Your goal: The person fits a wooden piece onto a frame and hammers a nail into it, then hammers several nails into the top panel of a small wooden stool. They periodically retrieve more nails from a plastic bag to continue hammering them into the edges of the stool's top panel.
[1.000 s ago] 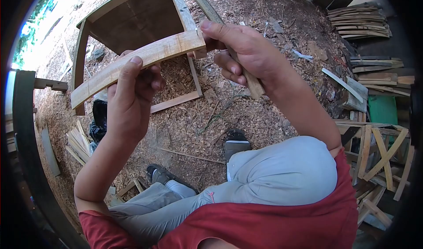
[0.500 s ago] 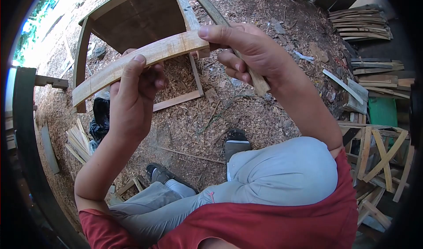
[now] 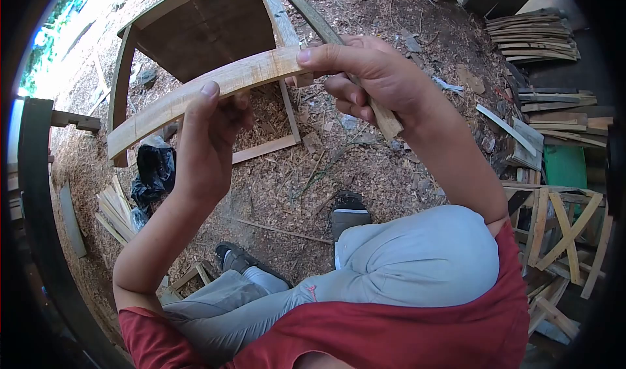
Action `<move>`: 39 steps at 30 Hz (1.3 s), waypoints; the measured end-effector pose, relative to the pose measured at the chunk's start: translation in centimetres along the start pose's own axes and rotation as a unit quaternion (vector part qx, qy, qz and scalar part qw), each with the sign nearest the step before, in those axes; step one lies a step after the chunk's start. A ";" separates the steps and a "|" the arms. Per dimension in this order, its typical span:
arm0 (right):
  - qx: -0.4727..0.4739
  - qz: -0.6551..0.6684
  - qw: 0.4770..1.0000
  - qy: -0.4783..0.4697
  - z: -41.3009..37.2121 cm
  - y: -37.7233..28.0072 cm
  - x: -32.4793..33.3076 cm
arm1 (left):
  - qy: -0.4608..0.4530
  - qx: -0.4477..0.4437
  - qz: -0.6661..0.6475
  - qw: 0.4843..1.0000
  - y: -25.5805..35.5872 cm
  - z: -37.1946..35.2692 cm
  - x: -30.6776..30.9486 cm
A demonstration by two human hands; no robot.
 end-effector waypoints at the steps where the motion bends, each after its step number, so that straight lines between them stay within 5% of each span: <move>1: 0.000 -0.001 1.000 0.000 0.0 0.0 0.0 | -0.018 0.006 -0.015 1.000 -0.3 0.2 -0.3; 10: -0.009 -0.001 1.000 0.004 -0.1 0.6 -0.1 | -0.044 0.013 0.134 0.990 -1.6 2.5 -3.2; 19: -0.003 -0.004 1.000 0.016 -0.2 0.7 0.1 | -0.029 0.077 0.043 0.996 -3.3 3.3 -4.6; 39: 0.009 -0.012 0.999 0.032 -0.6 0.5 0.3 | -0.017 0.036 0.083 0.996 -3.2 3.0 -5.1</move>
Point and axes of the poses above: each hand's wrist, its own z-axis towards the middle knuckle, its own x-axis out of the back of the hand, y = z × x, the point moved 8 cm from there along z, towards the middle knuckle, and after that the axes turned 12 degrees about -z, right-handed, at the moved point
